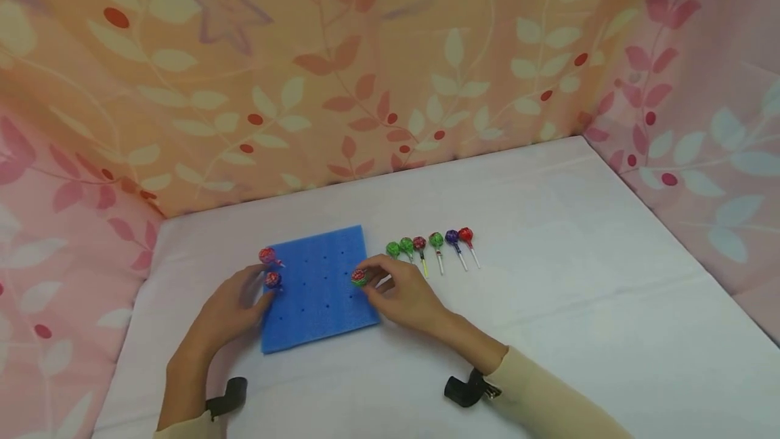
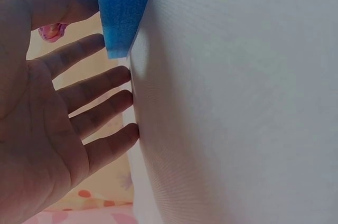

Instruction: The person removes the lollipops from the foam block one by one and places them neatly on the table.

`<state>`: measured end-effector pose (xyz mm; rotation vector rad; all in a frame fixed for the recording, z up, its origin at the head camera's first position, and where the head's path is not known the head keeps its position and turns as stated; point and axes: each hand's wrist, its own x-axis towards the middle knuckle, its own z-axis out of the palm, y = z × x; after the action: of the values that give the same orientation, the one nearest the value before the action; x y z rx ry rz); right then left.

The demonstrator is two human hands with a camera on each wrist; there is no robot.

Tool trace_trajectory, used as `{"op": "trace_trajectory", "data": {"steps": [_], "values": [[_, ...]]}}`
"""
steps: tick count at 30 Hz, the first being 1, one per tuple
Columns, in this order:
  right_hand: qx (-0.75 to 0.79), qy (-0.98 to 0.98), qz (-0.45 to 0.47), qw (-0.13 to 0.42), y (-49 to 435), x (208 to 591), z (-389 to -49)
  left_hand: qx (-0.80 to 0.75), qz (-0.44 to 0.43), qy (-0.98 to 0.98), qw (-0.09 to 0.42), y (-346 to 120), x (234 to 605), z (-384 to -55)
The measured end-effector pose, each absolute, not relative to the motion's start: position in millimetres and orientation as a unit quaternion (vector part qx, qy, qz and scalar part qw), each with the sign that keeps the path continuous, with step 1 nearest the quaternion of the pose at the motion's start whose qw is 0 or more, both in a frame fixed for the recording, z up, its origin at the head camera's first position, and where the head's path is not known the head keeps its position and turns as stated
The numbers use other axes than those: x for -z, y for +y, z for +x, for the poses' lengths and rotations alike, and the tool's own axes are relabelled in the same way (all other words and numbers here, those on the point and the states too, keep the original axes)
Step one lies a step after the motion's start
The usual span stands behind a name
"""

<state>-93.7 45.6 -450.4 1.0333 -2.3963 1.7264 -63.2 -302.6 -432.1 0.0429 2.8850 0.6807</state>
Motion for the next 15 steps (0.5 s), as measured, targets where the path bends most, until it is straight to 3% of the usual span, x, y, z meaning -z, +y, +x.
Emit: {"op": "trace_trajectory", "data": {"steps": [15], "values": [[-0.525,-0.803,0.279,0.034,82,462,-96,-0.223,0.017,0.971,0.081,-301,433,-61]]}}
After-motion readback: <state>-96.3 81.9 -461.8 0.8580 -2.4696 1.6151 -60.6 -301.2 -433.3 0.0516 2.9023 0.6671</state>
